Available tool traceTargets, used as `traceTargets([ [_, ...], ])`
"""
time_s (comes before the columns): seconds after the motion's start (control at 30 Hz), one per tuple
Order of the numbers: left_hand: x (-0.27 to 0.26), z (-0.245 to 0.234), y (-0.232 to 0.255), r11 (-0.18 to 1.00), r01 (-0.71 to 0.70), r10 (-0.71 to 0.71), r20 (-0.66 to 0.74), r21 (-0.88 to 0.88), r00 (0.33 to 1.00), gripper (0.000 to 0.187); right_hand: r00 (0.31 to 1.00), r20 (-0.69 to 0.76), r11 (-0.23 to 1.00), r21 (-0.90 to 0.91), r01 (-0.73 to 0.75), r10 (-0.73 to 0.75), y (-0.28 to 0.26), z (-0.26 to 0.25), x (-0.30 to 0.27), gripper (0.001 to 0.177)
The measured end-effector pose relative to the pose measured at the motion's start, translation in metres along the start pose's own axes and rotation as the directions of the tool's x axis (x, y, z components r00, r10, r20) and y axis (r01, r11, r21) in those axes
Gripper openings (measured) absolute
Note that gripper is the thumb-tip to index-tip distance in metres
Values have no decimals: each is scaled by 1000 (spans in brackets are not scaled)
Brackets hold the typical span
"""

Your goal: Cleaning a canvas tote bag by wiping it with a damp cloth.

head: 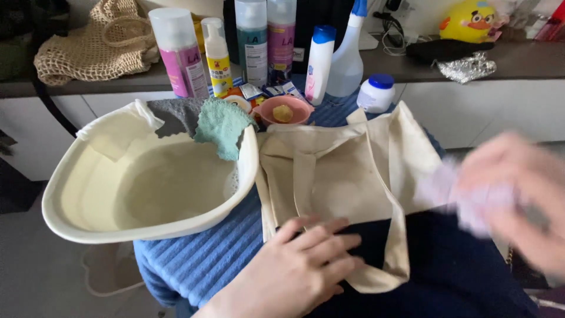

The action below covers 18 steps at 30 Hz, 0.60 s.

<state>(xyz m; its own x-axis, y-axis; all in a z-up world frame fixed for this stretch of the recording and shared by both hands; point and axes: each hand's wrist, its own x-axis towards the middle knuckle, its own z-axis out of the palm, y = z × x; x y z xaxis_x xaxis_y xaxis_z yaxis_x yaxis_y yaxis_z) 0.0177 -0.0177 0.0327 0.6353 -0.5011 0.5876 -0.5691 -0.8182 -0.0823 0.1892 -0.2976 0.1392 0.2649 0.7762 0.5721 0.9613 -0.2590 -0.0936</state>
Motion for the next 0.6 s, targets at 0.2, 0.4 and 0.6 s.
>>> traceTargets([
  [0.2, 7, -12, 2, 987, 35, -61, 163, 159, 985, 16, 989, 42, 986, 89, 141, -145, -46, 40, 5, 17],
  [0.4, -11, -30, -8, 832, 282, -299, -41, 477, 953, 16, 954, 151, 966, 57, 252, -258, -82, 29, 27, 53],
  [0.6, -17, -21, -10, 754, 479, -446, -185, 449, 876, 13, 873, 278, 916, 148, 373, -401, -63, 99, 43, 46],
])
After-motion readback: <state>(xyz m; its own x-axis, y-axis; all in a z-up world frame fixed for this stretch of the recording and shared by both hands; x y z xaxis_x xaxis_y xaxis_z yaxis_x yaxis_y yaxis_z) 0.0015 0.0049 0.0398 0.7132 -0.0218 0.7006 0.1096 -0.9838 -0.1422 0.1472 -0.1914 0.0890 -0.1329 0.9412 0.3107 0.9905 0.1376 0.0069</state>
